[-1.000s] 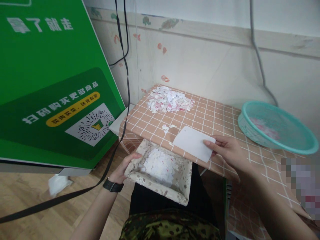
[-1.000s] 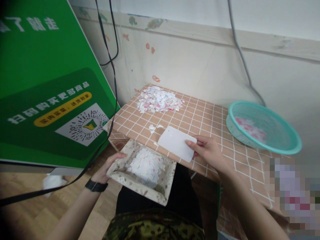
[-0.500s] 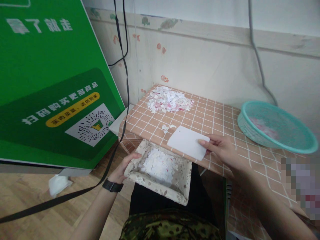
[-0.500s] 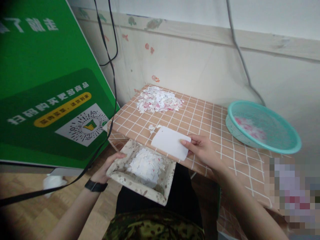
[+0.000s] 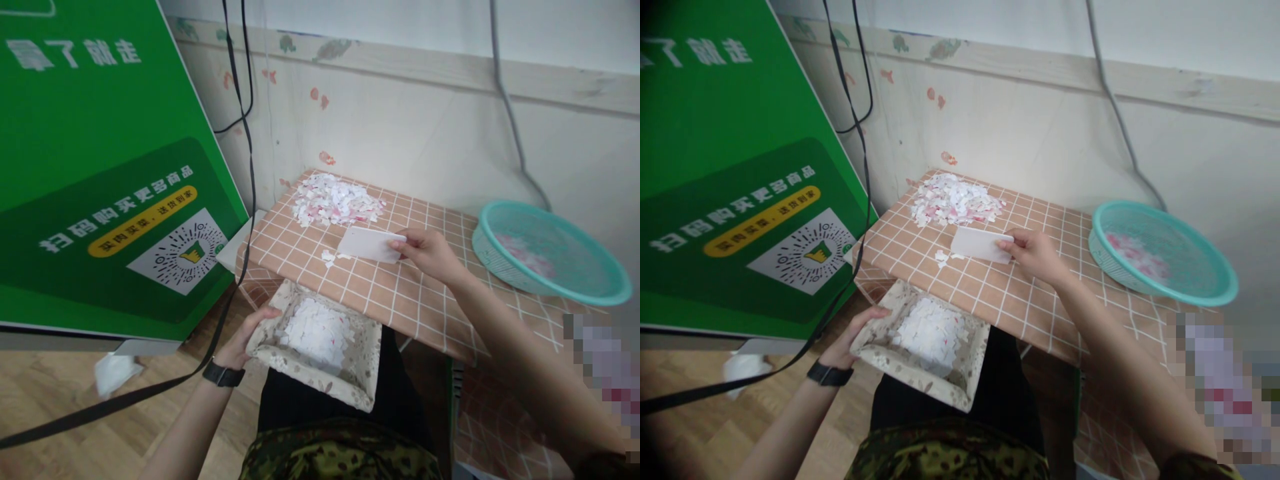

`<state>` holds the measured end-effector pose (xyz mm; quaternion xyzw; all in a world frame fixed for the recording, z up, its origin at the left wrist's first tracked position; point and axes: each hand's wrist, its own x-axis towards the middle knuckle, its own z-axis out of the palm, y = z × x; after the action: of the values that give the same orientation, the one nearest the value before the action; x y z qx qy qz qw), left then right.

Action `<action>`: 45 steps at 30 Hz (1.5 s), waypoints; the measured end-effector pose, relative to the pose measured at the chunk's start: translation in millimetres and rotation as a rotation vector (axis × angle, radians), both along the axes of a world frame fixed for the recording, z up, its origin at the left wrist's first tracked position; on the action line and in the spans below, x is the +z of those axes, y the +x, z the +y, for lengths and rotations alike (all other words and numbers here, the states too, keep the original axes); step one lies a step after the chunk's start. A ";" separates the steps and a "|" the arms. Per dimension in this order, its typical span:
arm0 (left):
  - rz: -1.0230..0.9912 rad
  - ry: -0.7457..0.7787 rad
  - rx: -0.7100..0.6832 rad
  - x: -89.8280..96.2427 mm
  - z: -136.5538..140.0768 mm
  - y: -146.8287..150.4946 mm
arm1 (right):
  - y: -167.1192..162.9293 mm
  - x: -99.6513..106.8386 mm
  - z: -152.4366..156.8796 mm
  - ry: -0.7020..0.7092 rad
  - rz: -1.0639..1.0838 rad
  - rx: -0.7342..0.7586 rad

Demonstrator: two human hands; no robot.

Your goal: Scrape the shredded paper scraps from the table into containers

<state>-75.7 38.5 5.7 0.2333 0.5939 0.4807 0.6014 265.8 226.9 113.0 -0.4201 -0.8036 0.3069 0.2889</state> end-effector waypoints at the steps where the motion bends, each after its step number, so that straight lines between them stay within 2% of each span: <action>1: 0.019 0.015 0.015 -0.1 0.4 -0.1 | 2.8 1.9 -2.8 -0.004 -0.012 0.019; 4: 0.011 0.033 0.028 2.6 2.1 1.4 | 11.5 6.3 -12.9 -0.014 -0.054 0.066; 6: -0.055 -0.038 0.002 6.9 3.4 3.7 | 15.3 7.1 -20.3 -0.002 -0.055 0.046; 9: -0.154 -0.137 -0.032 13.6 4.4 7.0 | 17.1 3.9 -32.3 0.065 -0.066 -0.045; 14: -0.143 -0.067 -0.002 8.7 3.6 5.1 | 14.3 -10.1 -47.2 0.238 -0.071 -0.239; 17: -0.133 -0.102 -0.012 2.6 4.8 3.1 | 9.3 -18.0 -51.3 0.339 -0.101 -0.316; 20: -0.093 -0.107 -0.017 3.3 4.4 2.7 | 4.1 -22.0 -57.9 0.378 -0.176 -0.245; 25: -0.004 0.004 0.041 1.7 -0.1 0.6 | 5.5 -23.6 -80.3 0.433 -0.247 -0.046; 30: -0.092 -0.105 0.010 -3.5 3.3 0.1 | 11.1 -23.9 -111.1 0.449 -0.218 0.087; 35: -0.164 -0.128 -0.019 10.9 7.4 5.1 | 4.2 -18.6 -138.5 0.437 -0.177 0.212; 37: -0.191 -0.174 -0.035 17.0 8.2 7.4 | -0.3 -15.8 -141.1 0.414 -0.164 0.205; 40: -0.199 -0.206 -0.009 21.8 7.9 10.1 | -4.9 -13.6 -134.2 0.428 -0.185 0.076; 42: -0.173 -0.180 0.026 22.9 6.7 10.8 | -6.5 -14.0 -126.0 0.464 -0.213 -0.001; 45: -0.107 -0.100 0.069 22.8 5.1 10.1 | -8.4 -18.3 -114.5 0.509 -0.237 0.012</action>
<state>-65.6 43.7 28.5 0.1562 0.5922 0.4826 0.6261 257.4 112.4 94.7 -0.3622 -0.8855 0.0454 0.2874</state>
